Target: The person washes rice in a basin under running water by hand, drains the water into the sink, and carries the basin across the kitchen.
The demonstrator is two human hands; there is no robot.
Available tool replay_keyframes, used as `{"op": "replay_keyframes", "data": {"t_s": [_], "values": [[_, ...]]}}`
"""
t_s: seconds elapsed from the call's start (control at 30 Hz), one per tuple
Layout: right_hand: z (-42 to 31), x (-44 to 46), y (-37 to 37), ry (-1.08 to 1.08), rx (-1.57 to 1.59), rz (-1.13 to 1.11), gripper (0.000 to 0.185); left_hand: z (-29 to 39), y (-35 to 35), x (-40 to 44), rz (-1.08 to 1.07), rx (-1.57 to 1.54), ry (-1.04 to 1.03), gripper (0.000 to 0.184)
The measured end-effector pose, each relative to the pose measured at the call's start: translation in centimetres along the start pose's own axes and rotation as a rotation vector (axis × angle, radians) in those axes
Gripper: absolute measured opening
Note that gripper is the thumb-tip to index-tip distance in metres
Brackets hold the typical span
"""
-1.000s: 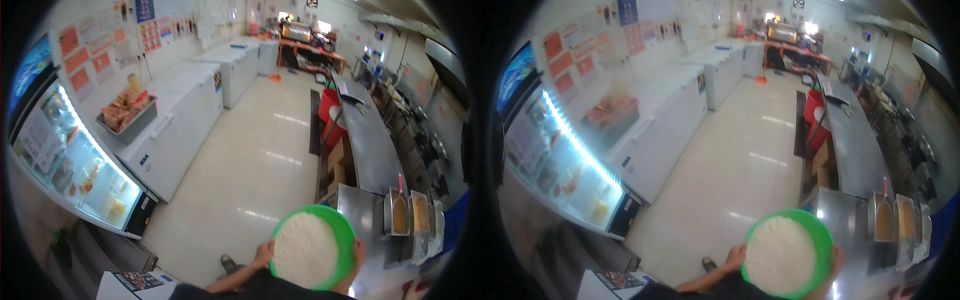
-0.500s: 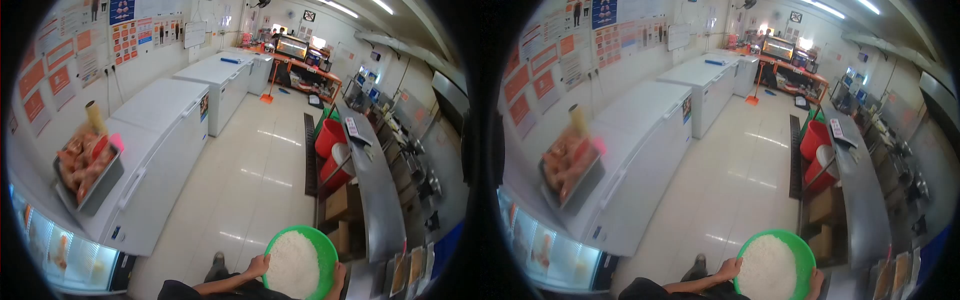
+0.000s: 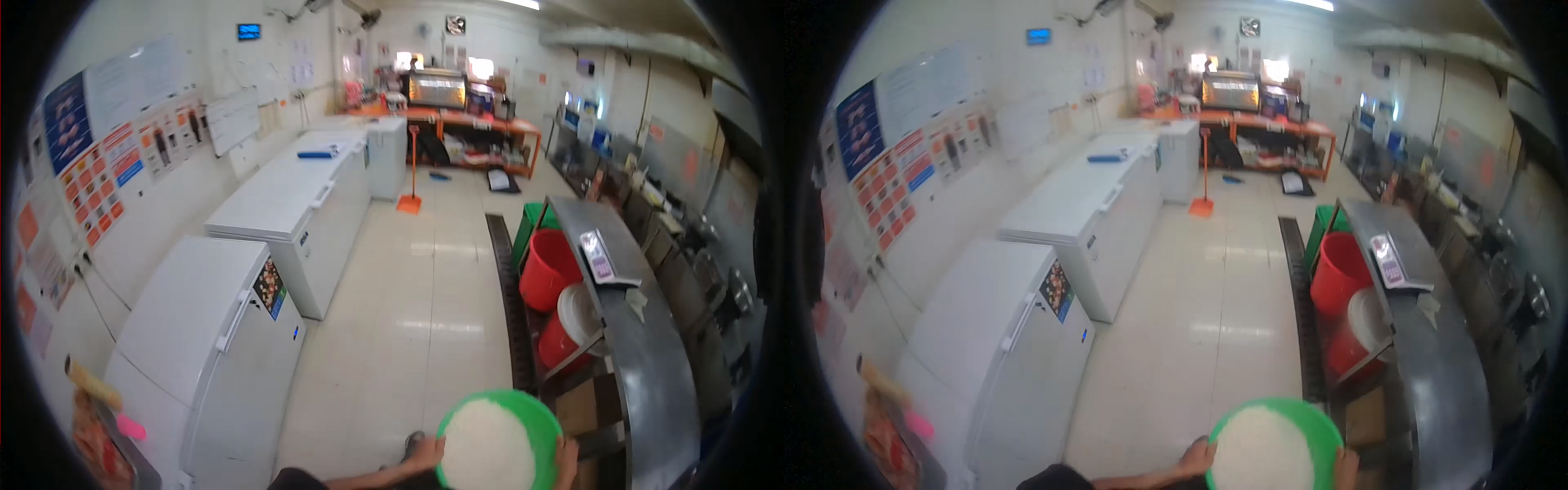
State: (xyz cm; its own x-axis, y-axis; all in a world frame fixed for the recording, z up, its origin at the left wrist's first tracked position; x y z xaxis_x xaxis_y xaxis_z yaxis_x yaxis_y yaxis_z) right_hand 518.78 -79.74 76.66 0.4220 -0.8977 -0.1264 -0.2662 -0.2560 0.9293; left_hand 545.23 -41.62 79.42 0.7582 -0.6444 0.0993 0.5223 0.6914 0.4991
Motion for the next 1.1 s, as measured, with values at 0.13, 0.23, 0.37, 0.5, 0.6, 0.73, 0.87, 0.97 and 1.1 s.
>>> {"op": "replay_keyframes", "data": {"t_s": [0.13,0.23,0.37,0.5,0.6,0.73,0.87,0.97,1.1], "values": [[-14.7,15.0,3.6,0.020,0.124,0.012,0.042,0.0,3.6,17.6,-0.084,-0.098,0.235,0.047],[-23.0,29.0,0.9,0.001,0.153,0.020,0.041,-3.4,5.0,32.1,-0.052,-0.067,0.178,0.047],[-35.0,45.9,-2.0,0.020,0.160,0.055,0.044,-10.6,4.0,53.6,-0.082,-0.074,0.171,0.046],[-41.7,65.1,-6.2,-0.006,0.114,0.073,0.047,-13.0,5.1,78.3,-0.104,-0.066,0.087,0.045],[-41.4,67.4,-2.6,-0.117,0.054,0.014,0.047,-11.6,5.0,89.0,-0.215,-0.164,0.148,0.043],[-59.8,90.9,-5.0,-0.142,0.248,0.120,0.047,-12.5,7.4,112.0,-0.153,-0.108,0.051,0.041],[-68.2,112.0,-9.7,0.048,0.126,0.121,0.046,-19.7,3.3,132.4,-0.143,-0.013,0.065,0.044],[-73.3,133.3,-13.2,0.231,-0.013,0.246,0.045,-21.8,1.5,147.9,-0.067,-0.038,0.078,0.048],[-83.6,149.1,-9.9,0.004,0.081,-0.075,0.044,-21.2,0.6,165.6,-0.030,0.015,0.115,0.046]]}}
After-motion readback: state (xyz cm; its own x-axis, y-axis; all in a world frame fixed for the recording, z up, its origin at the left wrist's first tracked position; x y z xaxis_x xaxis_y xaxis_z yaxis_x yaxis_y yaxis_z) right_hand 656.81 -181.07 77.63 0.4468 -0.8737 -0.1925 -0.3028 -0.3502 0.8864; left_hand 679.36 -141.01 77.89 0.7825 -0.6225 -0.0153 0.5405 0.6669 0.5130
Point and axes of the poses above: each hand's wrist, its own x-axis towards the middle knuckle, its own y-axis out of the back of the hand, z = x × y, the point moved 7 cm from there along x, towards the middle knuckle, and after that the axes turned 14 degrees about -y, right-handed, at the moved point
